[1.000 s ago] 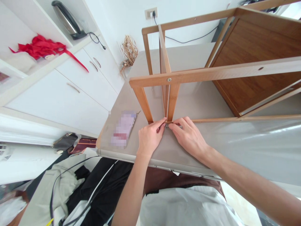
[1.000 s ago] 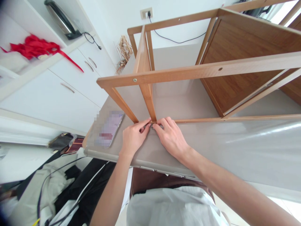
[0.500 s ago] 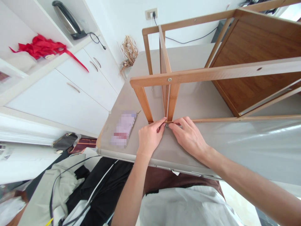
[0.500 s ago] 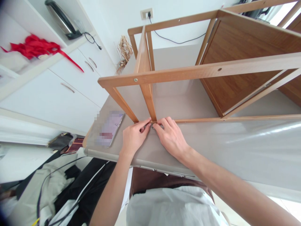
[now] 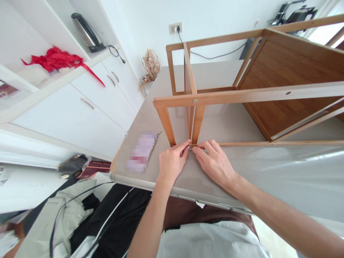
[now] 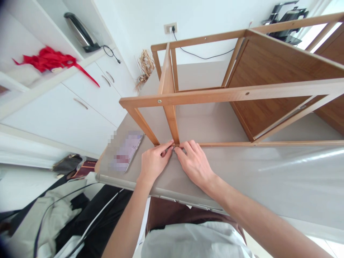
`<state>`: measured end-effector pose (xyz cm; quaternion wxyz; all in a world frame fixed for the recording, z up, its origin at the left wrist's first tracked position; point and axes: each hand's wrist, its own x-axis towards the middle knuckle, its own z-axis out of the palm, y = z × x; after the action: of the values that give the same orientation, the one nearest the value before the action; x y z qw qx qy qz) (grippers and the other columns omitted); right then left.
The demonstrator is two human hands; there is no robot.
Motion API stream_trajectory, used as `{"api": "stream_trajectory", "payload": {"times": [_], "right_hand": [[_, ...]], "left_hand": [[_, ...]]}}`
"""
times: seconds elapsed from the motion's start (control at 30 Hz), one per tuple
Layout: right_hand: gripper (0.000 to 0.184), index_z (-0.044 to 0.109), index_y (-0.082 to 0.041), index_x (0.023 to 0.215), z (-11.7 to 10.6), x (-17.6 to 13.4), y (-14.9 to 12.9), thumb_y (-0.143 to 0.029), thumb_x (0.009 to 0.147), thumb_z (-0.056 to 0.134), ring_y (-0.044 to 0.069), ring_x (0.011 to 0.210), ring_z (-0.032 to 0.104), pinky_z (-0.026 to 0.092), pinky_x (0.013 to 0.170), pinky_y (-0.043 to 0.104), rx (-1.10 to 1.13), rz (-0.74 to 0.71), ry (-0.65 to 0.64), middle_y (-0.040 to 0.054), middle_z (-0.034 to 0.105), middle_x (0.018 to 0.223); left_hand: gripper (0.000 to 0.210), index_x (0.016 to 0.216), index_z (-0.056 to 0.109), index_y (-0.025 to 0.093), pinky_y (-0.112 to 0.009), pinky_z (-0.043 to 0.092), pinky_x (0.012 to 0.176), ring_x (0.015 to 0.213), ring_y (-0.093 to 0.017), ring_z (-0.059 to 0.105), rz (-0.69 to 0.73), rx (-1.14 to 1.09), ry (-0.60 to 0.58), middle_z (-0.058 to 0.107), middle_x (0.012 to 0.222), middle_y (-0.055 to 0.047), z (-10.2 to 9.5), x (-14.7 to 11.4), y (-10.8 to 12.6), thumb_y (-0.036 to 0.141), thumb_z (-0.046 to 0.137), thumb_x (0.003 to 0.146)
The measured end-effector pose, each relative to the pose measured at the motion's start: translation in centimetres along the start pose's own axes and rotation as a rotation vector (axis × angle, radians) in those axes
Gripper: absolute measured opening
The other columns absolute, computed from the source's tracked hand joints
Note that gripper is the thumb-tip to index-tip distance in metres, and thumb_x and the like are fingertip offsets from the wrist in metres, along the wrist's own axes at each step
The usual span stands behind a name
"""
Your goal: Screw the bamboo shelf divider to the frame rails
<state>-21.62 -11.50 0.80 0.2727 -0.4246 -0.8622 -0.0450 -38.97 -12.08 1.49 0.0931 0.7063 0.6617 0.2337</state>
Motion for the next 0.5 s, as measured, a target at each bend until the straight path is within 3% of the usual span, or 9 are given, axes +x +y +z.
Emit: {"api": "stream_trajectory", "payload": {"times": [0.3, 0.5], "right_hand": [[0.023, 0.066, -0.017, 0.101, -0.06, 0.16, -0.21, -0.012, 0.098, 0.044, 0.022, 0.092, 0.046, 0.043, 0.085, 0.034, -0.001, -0.009, -0.009, 0.0104, 0.061, 0.099], [0.017, 0.066, -0.018, 0.098, 0.09, 0.29, 0.15, -0.016, 0.097, 0.050, 0.022, 0.087, 0.047, 0.041, 0.082, 0.035, -0.021, 0.029, -0.002, 0.0082, 0.062, 0.095]], "left_hand": [[0.032, 0.125, 0.068, 0.040, -0.025, 0.030, 0.059, 0.066, -0.013, 0.063, 0.000, 0.011, -0.006, 0.074, 0.078, 0.002, -0.12, 0.00, 0.13, 0.035, 0.058, 0.096], [0.032, 0.125, 0.068, 0.040, -0.024, 0.029, 0.059, 0.064, -0.012, 0.061, 0.009, 0.017, 0.009, 0.072, 0.075, 0.002, 0.08, -0.05, -0.02, 0.034, 0.057, 0.096]]}}
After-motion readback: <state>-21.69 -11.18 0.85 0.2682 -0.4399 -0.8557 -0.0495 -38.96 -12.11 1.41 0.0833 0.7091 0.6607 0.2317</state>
